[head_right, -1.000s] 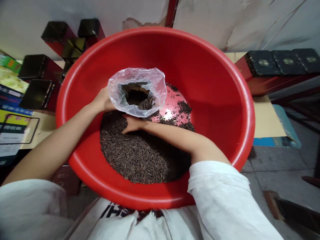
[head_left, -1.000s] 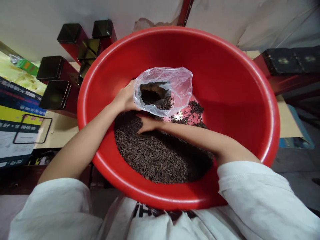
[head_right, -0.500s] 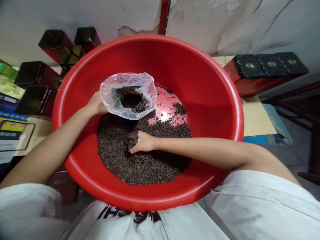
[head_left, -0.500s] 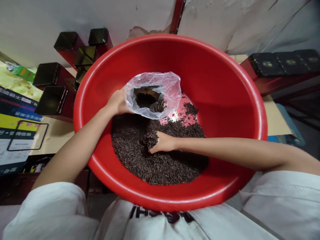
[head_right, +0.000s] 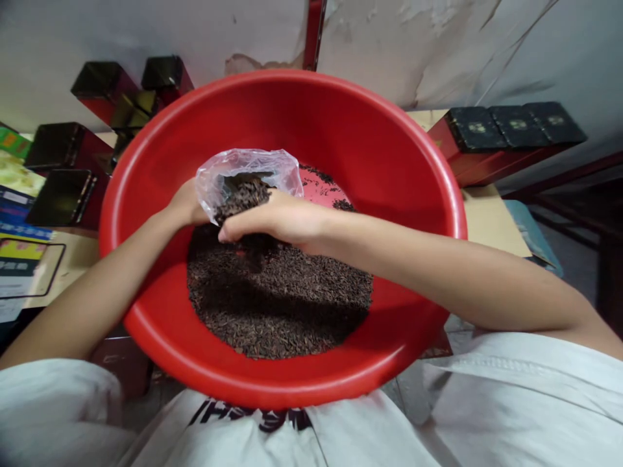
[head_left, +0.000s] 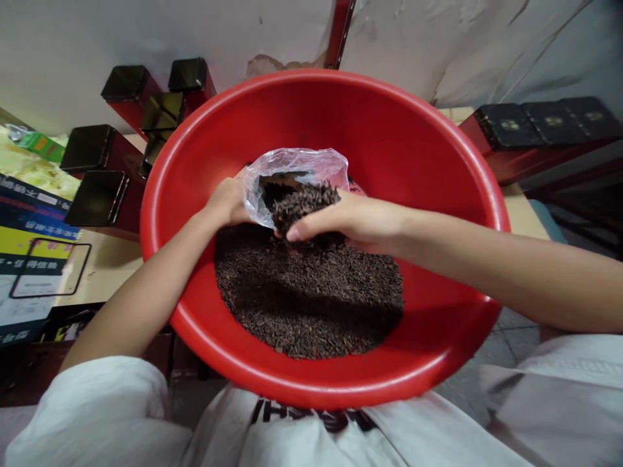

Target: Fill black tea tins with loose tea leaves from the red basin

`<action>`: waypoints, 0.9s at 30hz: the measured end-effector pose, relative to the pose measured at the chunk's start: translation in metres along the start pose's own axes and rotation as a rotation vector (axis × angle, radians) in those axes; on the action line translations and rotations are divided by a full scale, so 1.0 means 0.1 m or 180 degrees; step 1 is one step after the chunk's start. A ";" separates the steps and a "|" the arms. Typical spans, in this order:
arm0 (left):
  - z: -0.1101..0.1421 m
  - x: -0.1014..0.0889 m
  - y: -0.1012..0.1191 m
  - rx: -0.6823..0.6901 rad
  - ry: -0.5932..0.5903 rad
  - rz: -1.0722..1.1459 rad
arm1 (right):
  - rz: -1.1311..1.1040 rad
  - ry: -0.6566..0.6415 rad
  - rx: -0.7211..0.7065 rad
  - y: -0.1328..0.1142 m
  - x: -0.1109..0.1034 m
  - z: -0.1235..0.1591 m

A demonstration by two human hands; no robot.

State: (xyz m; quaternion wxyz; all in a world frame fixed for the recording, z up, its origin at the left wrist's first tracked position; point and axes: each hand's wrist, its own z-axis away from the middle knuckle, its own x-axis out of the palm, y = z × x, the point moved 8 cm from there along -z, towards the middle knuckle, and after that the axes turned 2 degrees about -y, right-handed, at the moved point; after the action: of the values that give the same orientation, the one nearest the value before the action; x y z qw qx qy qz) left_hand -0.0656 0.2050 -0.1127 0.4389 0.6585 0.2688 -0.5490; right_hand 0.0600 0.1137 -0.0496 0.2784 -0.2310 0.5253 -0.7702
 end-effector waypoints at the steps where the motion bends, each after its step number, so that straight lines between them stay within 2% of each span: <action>1: 0.00 0.00 0.00 0.0005 -0.0003 -0.0013 | 0.0195 0.0108 -0.0158 -0.08 -0.05 -0.08; 6: 0.00 0.00 -0.03 -0.0191 -0.0041 -0.0108 | 0.1565 0.0913 -0.0647 -0.29 -0.33 -0.45; 10: 0.00 -0.02 -0.01 -0.0232 -0.0099 -0.0109 | 0.2594 0.1209 -0.0927 -0.37 -0.41 -0.52; 14: -0.01 0.00 -0.03 -0.0179 -0.0074 -0.0113 | 0.3213 0.1124 -0.1248 -0.45 -0.33 -0.33; 18: -0.02 0.02 -0.10 -0.0192 -0.0007 0.0222 | 0.3358 0.0716 -0.1604 -0.42 -0.04 0.03; 21: -0.02 0.00 -0.07 -0.0098 0.0000 0.0491 | 0.3584 0.0001 -0.1330 -0.05 0.30 0.22; 23: -0.01 -0.06 -0.06 -0.0094 0.0169 0.0704 | 0.3871 -0.0582 -0.0719 0.38 0.44 0.25; 24: 0.00 -0.10 -0.07 -0.0135 0.0275 0.0865 | 0.4007 -0.0740 -0.0360 0.61 0.43 0.23; 25: 0.01 -0.12 -0.09 -0.0212 0.0375 0.1045 | 0.4146 -0.0717 -0.0008 0.81 0.35 0.19; 27: 0.03 -0.11 -0.14 -0.0409 0.0446 0.1353 | 0.4294 -0.0386 0.0566 1.14 0.05 0.06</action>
State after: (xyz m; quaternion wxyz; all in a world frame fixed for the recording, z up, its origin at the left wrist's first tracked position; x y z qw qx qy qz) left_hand -0.0815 0.2106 -0.1066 0.5660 0.7076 0.1882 -0.3789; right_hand 0.0817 0.0728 -0.1542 0.7444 0.1280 0.4725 -0.4541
